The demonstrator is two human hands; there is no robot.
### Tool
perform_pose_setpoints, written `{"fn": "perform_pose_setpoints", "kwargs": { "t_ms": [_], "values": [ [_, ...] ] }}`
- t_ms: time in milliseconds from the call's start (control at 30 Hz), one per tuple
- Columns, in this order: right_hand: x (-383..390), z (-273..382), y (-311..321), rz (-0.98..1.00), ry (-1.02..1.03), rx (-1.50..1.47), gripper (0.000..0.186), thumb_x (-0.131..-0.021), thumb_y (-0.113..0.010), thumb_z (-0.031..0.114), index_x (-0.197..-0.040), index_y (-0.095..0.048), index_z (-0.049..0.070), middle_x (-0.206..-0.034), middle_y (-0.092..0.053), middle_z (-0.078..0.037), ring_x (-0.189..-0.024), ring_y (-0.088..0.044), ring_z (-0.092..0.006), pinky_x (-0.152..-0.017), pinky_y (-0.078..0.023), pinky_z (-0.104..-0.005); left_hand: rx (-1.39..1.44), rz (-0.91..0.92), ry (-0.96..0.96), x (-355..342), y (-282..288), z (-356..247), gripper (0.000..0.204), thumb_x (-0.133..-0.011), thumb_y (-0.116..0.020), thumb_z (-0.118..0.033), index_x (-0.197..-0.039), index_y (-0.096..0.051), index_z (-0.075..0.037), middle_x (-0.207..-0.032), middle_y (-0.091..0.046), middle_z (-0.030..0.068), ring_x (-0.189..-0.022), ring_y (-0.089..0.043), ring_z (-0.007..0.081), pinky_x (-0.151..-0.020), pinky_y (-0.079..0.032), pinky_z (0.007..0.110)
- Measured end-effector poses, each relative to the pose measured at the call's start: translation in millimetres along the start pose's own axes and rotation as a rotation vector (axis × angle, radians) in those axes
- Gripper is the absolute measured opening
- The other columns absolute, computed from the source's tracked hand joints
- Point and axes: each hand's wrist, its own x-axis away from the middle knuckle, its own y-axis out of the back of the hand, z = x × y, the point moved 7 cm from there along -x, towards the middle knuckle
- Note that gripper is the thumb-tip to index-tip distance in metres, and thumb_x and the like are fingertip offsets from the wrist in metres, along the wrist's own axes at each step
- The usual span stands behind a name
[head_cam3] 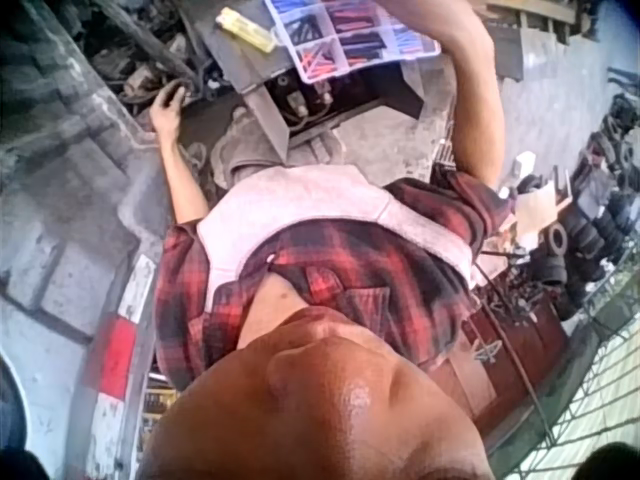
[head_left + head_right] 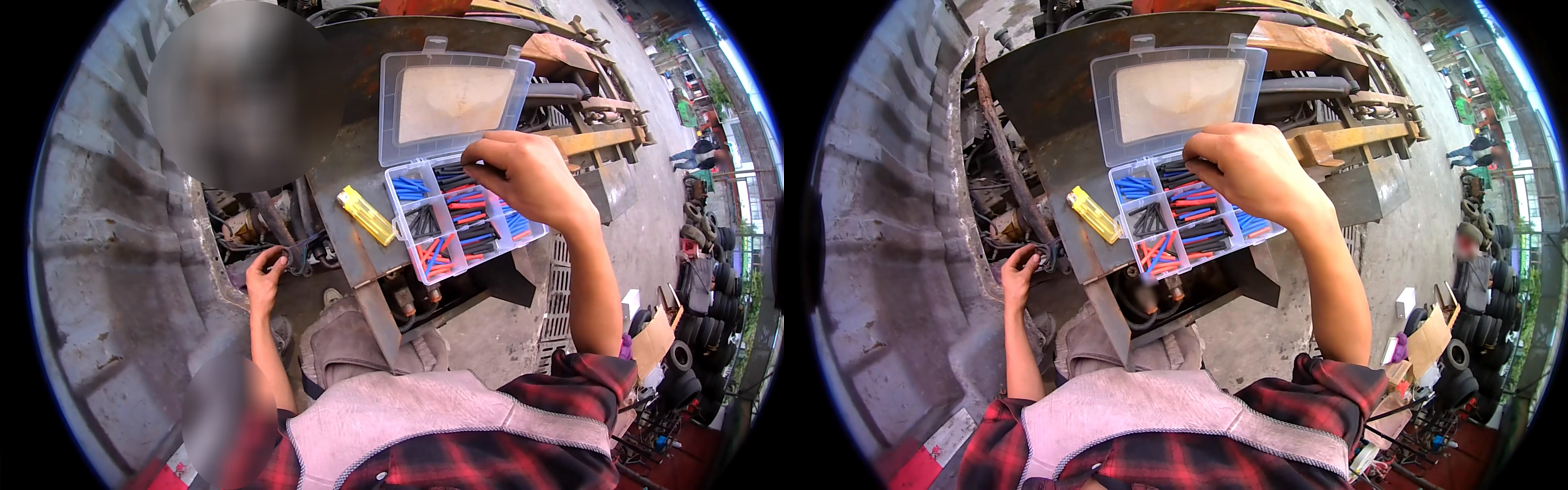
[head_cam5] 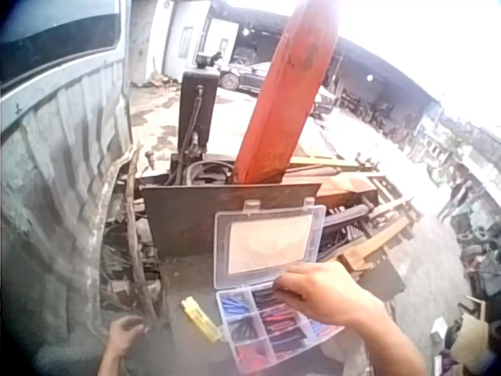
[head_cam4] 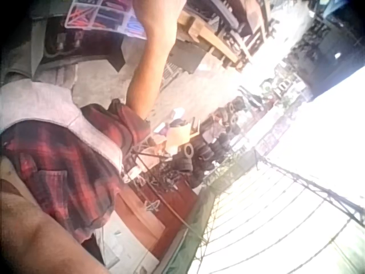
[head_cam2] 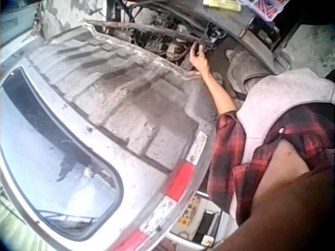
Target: The person wires a control box in the vehicle cab, then takes a kit of electrical connectors to the rear chassis to strip and connect wires by hand.
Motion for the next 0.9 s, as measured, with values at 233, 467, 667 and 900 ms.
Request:
{"fn": "perform_pose_setpoints", "kwargs": {
  "t_ms": [233, 467, 667, 900],
  "values": [
    [7.1, 0.5, 2.6, -0.036, -0.140, -0.194, 0.011, -0.081, -0.065, 0.007, -0.089, -0.060, 0.001, -0.081, -0.060, -0.014, -0.075, -0.061, -0.0327, -0.068, -0.050, -0.0398, -0.062, -0.004, -0.053, 0.1, -8.8, -9.9, 0.021, -0.087, -0.070, -0.008, -0.106, -0.069, 0.001, -0.096, -0.069, 0.0050, -0.088, -0.061, 0.0119, -0.081, -0.048, 0.025],
    [20.8, -5.8, -6.0, -0.035, -0.368, -0.299, 0.010, -0.086, -0.064, 0.003, -0.093, -0.057, 0.000, -0.081, -0.060, -0.009, -0.072, -0.056, -0.0142, -0.066, -0.046, -0.0272, -0.104, -0.031, -0.044, 4.8, -9.8, -21.4, 0.020, -0.088, -0.068, -0.011, -0.105, -0.071, 0.000, -0.095, -0.070, 0.0045, -0.087, -0.062, 0.0112, -0.080, -0.049, 0.025],
    [17.0, 29.9, -1.4, -0.178, -0.270, -0.648, 0.015, -0.087, -0.064, -0.005, -0.101, -0.060, -0.004, -0.090, -0.062, -0.004, -0.082, -0.055, -0.0087, -0.075, -0.046, -0.0223, 0.182, 0.001, -0.013, 7.2, -4.1, 9.0, 0.024, -0.090, -0.068, -0.012, -0.111, -0.068, 0.001, -0.099, -0.070, 0.0046, -0.090, -0.063, 0.0098, -0.082, -0.050, 0.024],
    [-36.3, 141.5, -18.6, -0.101, 0.018, -0.621, 0.017, -0.082, -0.067, -0.004, -0.098, -0.066, 0.000, -0.087, -0.063, -0.009, -0.076, -0.062, -0.0183, -0.067, -0.048, -0.0277, 0.449, 0.064, -0.008, 5.8, 0.6, 28.7, 0.024, -0.089, -0.069, -0.010, -0.111, -0.068, 0.001, -0.101, -0.070, 0.0065, -0.093, -0.066, 0.0127, -0.085, -0.051, 0.025]
  ]
}}
